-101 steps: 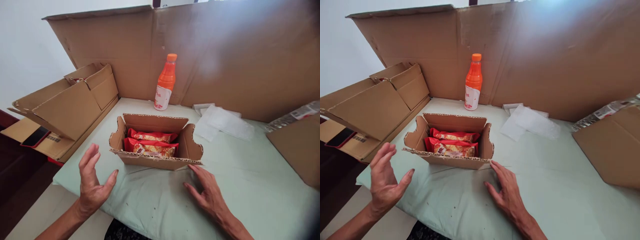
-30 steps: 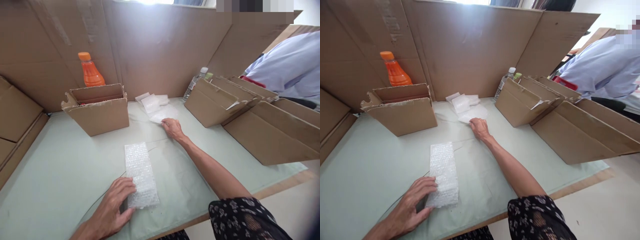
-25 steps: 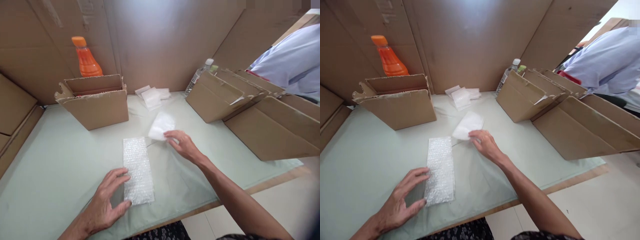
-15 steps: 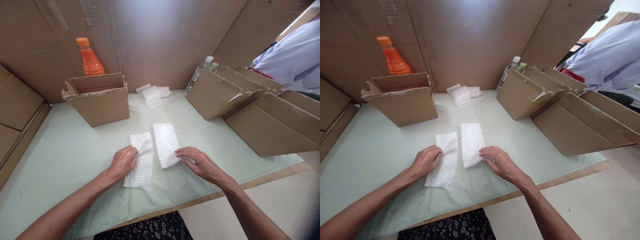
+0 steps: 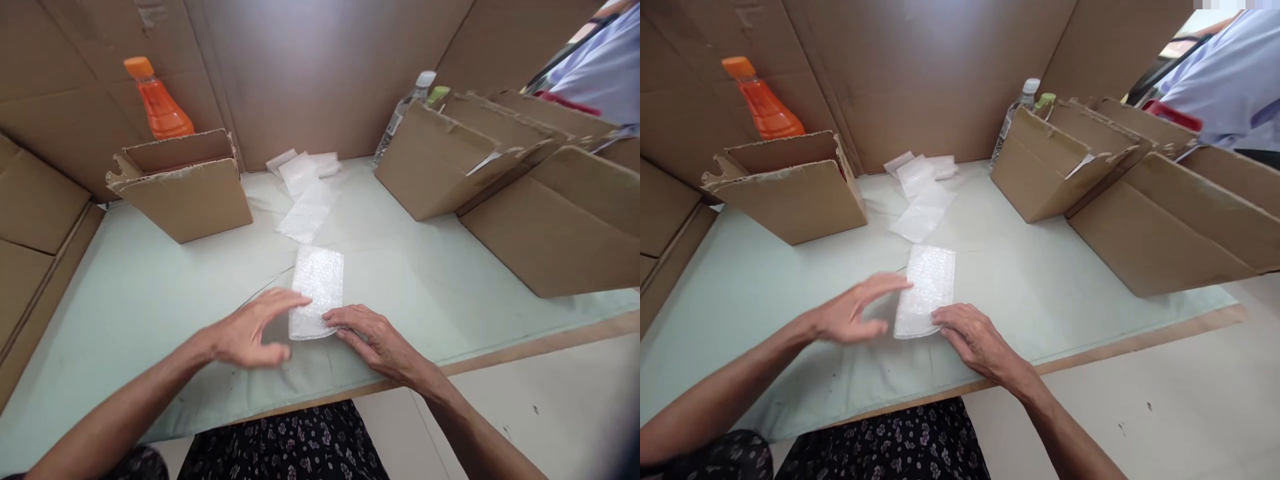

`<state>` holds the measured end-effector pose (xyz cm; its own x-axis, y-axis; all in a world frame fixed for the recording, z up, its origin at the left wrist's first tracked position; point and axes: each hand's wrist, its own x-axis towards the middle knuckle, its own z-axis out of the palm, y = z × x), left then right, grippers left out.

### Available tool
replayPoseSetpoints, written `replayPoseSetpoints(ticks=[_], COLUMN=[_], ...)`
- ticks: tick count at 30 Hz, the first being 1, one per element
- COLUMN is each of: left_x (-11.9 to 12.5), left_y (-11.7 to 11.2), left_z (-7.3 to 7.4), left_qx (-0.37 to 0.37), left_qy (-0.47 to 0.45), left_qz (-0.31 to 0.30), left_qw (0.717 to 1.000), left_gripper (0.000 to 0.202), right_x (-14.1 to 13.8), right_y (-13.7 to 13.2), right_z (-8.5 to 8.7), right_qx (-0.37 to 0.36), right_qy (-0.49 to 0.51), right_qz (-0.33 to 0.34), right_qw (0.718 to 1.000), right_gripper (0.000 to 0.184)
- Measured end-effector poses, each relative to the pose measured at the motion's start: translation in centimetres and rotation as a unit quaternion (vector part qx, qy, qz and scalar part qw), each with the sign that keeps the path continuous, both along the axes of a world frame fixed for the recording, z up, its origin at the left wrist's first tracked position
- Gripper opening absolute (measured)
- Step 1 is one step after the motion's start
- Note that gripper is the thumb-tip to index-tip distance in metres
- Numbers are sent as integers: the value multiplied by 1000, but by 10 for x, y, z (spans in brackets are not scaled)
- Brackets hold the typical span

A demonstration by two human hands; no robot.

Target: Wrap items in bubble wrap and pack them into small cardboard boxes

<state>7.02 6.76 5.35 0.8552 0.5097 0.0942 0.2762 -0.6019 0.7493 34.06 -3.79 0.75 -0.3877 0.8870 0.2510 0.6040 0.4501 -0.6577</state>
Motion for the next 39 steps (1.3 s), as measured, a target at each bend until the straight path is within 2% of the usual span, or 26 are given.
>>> replayPoseSetpoints(ticks=[2,4,5,7,8,10,12,14,17,20,22,24,26,28,31,34,36,39], left_x=[-22,-34,-36,-36,-34,-29,-24,-19,-17,-23,-26,-25,-17,-7,4,0,-8,-18], left_y=[-47,-78,-87,-91,-89,-80,-71,-64,-61,-62,-58,-49,-33,-14,8,12,7,-6], left_z=[-4,-12,-17,-29,-34,-42,-45,-44,-43,-40,-36,-30,-25,-21,-20,-23,-28,-38], left_qx=[-65,-84,-87,-96,-101,-107,-104,-98,-95,-49,4,26,-17,-96,-204,-282,-292,-252], left_qy=[17,13,11,14,18,26,35,54,77,14,-52,-80,-50,15,71,44,9,-15], left_qz=[23,119,176,274,305,327,320,299,272,263,256,237,195,139,73,68,97,127], left_qw=[997,989,980,957,947,939,941,948,955,963,965,968,979,986,974,956,951,959], left_gripper=[75,64,55,42,41,46,51,55,55,45,37,33,36,40,48,62,62,60], right_x=[-14,-30,-38,-50,-54,-59,-62,-66,-76,-82,-82,-80,-77,-74,-73,-78,-82,-84], right_y=[5,10,13,15,15,9,-2,-12,-17,-11,-8,-7,-8,-6,7,26,35,36], right_z=[6,10,10,7,4,1,2,5,5,-6,-13,-14,-8,4,25,33,30,18], right_qx=[-46,-108,-138,-174,-164,-76,44,115,118,114,123,120,85,30,-56,-125,-102,45], right_qy=[25,40,41,38,34,8,-36,-89,-168,-208,-201,-185,-173,-164,-161,-203,-264,-326], right_qz=[41,76,87,76,47,-33,-83,-49,29,30,25,25,39,70,107,72,10,-74], right_qw=[998,990,986,981,985,996,995,988,978,971,972,975,981,984,979,969,959,941], right_gripper=[24,24,24,23,23,28,31,29,35,34,27,25,24,25,27,27,21,13])
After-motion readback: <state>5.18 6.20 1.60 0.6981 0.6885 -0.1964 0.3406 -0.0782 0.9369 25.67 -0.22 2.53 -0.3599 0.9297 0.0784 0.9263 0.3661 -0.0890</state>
